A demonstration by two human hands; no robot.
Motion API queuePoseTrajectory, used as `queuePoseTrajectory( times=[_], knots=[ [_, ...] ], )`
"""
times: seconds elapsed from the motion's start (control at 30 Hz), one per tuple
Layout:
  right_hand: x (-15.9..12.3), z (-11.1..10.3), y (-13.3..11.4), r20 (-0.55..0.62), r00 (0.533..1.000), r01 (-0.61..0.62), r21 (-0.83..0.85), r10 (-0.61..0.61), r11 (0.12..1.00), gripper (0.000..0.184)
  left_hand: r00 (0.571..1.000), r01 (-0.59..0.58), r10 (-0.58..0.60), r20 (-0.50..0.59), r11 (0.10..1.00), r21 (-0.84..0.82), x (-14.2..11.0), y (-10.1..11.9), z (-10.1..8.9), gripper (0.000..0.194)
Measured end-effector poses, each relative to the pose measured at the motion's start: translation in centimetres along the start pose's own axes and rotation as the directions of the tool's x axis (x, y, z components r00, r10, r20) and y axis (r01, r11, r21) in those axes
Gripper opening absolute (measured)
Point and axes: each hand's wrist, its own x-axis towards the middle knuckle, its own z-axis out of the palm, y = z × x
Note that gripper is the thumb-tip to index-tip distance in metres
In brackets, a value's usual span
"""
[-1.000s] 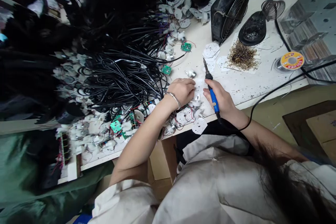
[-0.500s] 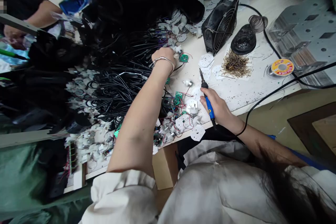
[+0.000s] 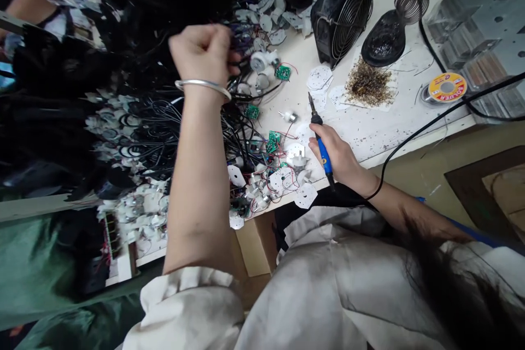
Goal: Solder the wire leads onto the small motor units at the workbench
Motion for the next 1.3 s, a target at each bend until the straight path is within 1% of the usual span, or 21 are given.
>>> queuePoseTrajectory(
  times=[0.03, 0.1, 0.13, 0.2, 0.27, 0.37, 0.4, 0.47, 0.53, 0.6, 0.67, 0.7, 0.77, 0.83, 0.9, 0.97, 1.03, 1.1, 1.13, 1.2, 1.3],
  knots=[
    [0.0, 0.0, 0.0, -0.002, 1.000, 0.004, -0.002, -0.004, 1.000, 0.044, 0.994, 0.080, -0.090, -0.058, 0.985, -0.156, -0.2, 0.0, -0.5, 0.043],
    [0.0, -0.1, 0.0, -0.012, 1.000, 0.015, -0.001, -0.015, 1.000, 0.043, 0.968, 0.183, -0.236, -0.081, 0.891, -0.415, -1.0, 0.4, -1.0, 0.049],
    [0.0, -0.1, 0.0, -0.017, 1.000, 0.017, 0.004, -0.017, 1.000, 0.043, 0.965, 0.186, -0.252, -0.075, 0.857, -0.481, -1.8, 0.9, -0.9, 0.056],
    [0.0, -0.2, 0.0, -0.013, 1.000, 0.013, 0.015, -0.013, 1.000, 0.044, 0.961, 0.171, -0.258, -0.096, 0.835, -0.523, -3.9, 2.4, 0.0, 0.067],
    [0.0, -0.3, 0.0, -0.009, 1.000, 0.013, 0.017, -0.013, 1.000, 0.044, 0.961, 0.179, -0.255, -0.104, 0.865, -0.468, -6.9, 4.3, 1.3, 0.063],
    [-0.1, -0.3, 0.1, -0.034, 0.999, 0.038, 0.011, -0.038, 0.999, 0.043, 0.974, 0.194, -0.221, -0.059, 0.934, -0.299, -11.8, 7.2, 3.0, 0.040],
    [0.0, -0.3, 0.2, -0.050, 0.997, 0.053, 0.010, -0.052, 0.999, 0.042, 0.986, 0.145, -0.160, -0.048, 0.965, -0.220, -13.2, 7.9, 3.5, 0.033],
    [0.0, -0.3, 0.3, -0.078, 0.994, 0.081, 0.014, -0.080, 0.997, 0.041, 0.999, -0.033, 0.035, 0.020, 0.997, -0.071, -15.3, 8.8, 4.2, 0.025],
    [0.1, -0.2, 0.3, -0.099, 0.990, 0.106, 0.021, -0.103, 0.994, 0.041, 0.974, -0.216, 0.214, 0.075, 0.976, 0.022, -16.6, 8.9, 4.8, 0.023],
    [0.2, -0.1, 0.2, -0.111, 0.987, 0.121, 0.034, -0.116, 0.992, 0.040, 0.954, -0.294, 0.288, 0.085, 0.953, 0.071, -17.2, 8.7, 5.2, 0.022],
    [0.0, -0.3, -0.2, -0.133, 0.985, 0.120, 0.071, -0.110, 0.990, 0.038, 0.949, -0.310, 0.301, 0.090, 0.942, 0.125, -17.5, 8.4, 5.6, 0.022],
    [-0.2, -0.5, -0.3, -0.160, 0.982, 0.114, 0.098, -0.097, 0.989, 0.038, 0.947, -0.318, 0.304, 0.109, 0.936, 0.152, -17.5, 8.3, 5.8, 0.022],
    [-0.5, -1.4, -0.5, -0.272, 0.961, 0.098, 0.146, -0.055, 0.984, 0.035, 0.937, -0.341, 0.314, 0.155, 0.918, 0.201, -17.5, 8.1, 6.1, 0.024],
    [-0.8, -3.0, -0.3, -0.428, 0.903, 0.048, 0.173, 0.031, 0.984, 0.031, 0.928, -0.364, 0.330, 0.173, 0.902, 0.231, -17.5, 8.0, 6.3, 0.027],
    [-0.8, -5.0, 0.4, -0.565, 0.811, -0.034, 0.215, 0.152, 0.976, 0.033, 0.928, -0.371, 0.343, 0.148, 0.894, 0.251, -17.6, 7.9, 6.4, 0.029],
    [-0.2, -7.0, 1.6, -0.634, 0.720, -0.113, 0.292, 0.281, 0.950, 0.041, 0.931, -0.366, 0.348, 0.114, 0.892, 0.266, -17.7, 7.9, 6.5, 0.030],
    [0.7, -8.4, 3.0, -0.653, 0.666, -0.150, 0.356, 0.360, 0.922, 0.047, 0.930, -0.368, 0.356, 0.094, 0.885, 0.285, -17.7, 7.8, 6.5, 0.031],
    [1.6, -9.2, 4.0, -0.654, 0.649, -0.151, 0.391, 0.389, 0.908, 0.049, 0.922, -0.386, 0.379, 0.085, 0.867, 0.317, -17.7, 7.8, 6.5, 0.033],
    [1.9, -9.3, 4.4, -0.651, 0.653, -0.142, 0.398, 0.388, 0.906, 0.050, 0.916, -0.397, 0.392, 0.087, 0.853, 0.338, -17.7, 7.8, 6.5, 0.035],
    [2.2, -9.3, 4.6, -0.634, 0.674, -0.137, 0.397, 0.379, 0.908, 0.049, 0.907, -0.415, 0.406, 0.108, 0.827, 0.378, -17.6, 7.8, 6.6, 0.038],
    [2.3, -9.3, 4.5, -0.592, 0.715, -0.173, 0.366, 0.372, 0.915, 0.051, 0.908, -0.419, 0.373, 0.190, 0.816, 0.398, -17.6, 7.8, 6.6, 0.040]
  ],
)
